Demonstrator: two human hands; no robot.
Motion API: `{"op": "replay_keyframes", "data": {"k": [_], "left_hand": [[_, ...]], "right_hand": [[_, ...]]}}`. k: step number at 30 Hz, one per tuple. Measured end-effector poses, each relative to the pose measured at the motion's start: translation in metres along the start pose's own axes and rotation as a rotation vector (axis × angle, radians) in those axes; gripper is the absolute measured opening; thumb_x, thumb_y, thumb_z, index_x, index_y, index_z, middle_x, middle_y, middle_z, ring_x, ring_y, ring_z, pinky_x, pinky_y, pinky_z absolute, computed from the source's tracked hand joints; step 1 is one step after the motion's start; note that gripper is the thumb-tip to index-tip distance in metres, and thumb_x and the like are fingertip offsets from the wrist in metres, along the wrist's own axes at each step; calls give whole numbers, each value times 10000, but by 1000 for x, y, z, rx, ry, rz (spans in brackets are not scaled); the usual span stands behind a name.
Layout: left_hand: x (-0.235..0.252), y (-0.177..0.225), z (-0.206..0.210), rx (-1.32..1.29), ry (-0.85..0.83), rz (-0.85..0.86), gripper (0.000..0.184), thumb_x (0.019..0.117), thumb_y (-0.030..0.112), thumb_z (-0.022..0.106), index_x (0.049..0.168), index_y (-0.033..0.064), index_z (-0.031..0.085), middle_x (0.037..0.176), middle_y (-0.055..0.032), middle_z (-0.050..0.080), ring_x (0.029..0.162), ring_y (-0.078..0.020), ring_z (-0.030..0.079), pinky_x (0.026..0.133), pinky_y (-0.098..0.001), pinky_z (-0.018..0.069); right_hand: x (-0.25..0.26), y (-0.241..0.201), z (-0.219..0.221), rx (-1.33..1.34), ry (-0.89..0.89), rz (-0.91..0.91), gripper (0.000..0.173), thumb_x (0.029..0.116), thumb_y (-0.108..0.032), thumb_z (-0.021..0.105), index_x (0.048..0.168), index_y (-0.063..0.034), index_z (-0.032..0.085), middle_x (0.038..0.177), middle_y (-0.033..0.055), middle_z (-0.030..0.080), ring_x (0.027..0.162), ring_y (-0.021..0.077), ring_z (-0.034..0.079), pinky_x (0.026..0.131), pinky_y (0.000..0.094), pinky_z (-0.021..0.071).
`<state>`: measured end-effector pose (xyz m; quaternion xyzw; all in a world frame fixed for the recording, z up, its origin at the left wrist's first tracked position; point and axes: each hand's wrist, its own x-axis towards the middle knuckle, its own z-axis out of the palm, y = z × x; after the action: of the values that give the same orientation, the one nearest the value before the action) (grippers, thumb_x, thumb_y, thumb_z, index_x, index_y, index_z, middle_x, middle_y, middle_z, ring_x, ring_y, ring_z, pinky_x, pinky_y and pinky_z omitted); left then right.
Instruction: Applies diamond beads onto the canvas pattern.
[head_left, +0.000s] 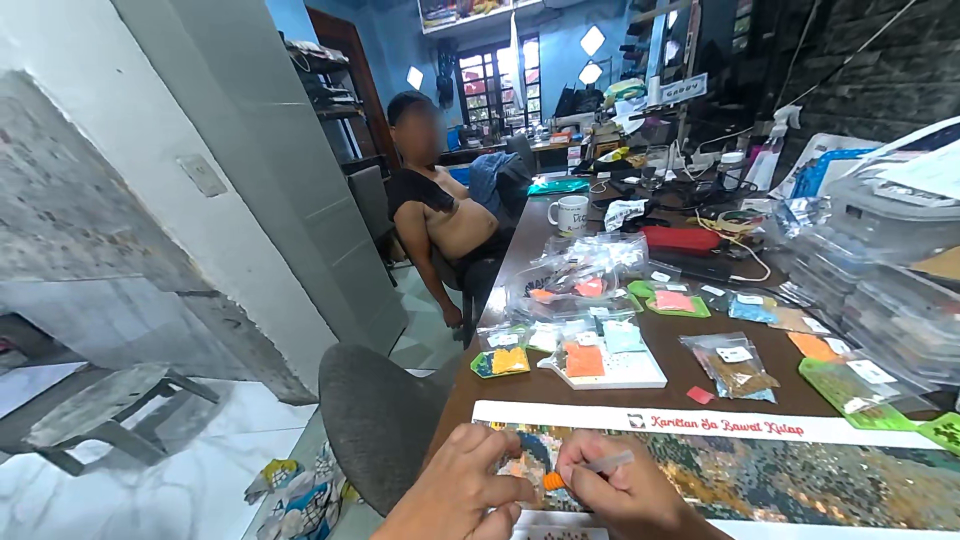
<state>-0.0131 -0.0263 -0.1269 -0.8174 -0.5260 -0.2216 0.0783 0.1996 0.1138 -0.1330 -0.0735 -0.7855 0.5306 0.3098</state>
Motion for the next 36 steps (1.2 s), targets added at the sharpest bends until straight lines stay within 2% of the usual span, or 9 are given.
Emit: {"op": "replay_keyframes", "data": {"k": [6, 19, 36], "left_hand": [[1, 2, -2, -30, -24, -17, 437, 1071, 391, 352, 1051, 278, 774, 1164, -114, 657, 1093, -252, 596, 967, -406, 435], [0, 3, 0, -33, -18, -30, 445, 1077, 430, 346, 1055, 288, 767, 1176, -108, 653, 1092, -252, 599, 968, -421, 437], [-1, 2, 0, -51, -27, -31, 439, 1077, 433, 354, 1056, 284, 766, 1178, -111, 645, 1097, -248, 587, 976, -411, 422]], "right_hand": [[-1, -2, 0, -28, -1, -17, 162, 936, -76, 552, 880, 2, 682, 660, -6, 579, 575, -23, 487, 531, 156, 397], [-2, 0, -1, -26, -22, -27, 191, 961, -100, 534, 900, -1, 685, 675, 1, 592, 588, -11, 509, 545, 166, 419], [-1, 1, -1, -40, -24, -64, 177, 954, -94, 537, 875, -13, 674, 651, -15, 560, 570, -29, 473, 527, 147, 383]]}}
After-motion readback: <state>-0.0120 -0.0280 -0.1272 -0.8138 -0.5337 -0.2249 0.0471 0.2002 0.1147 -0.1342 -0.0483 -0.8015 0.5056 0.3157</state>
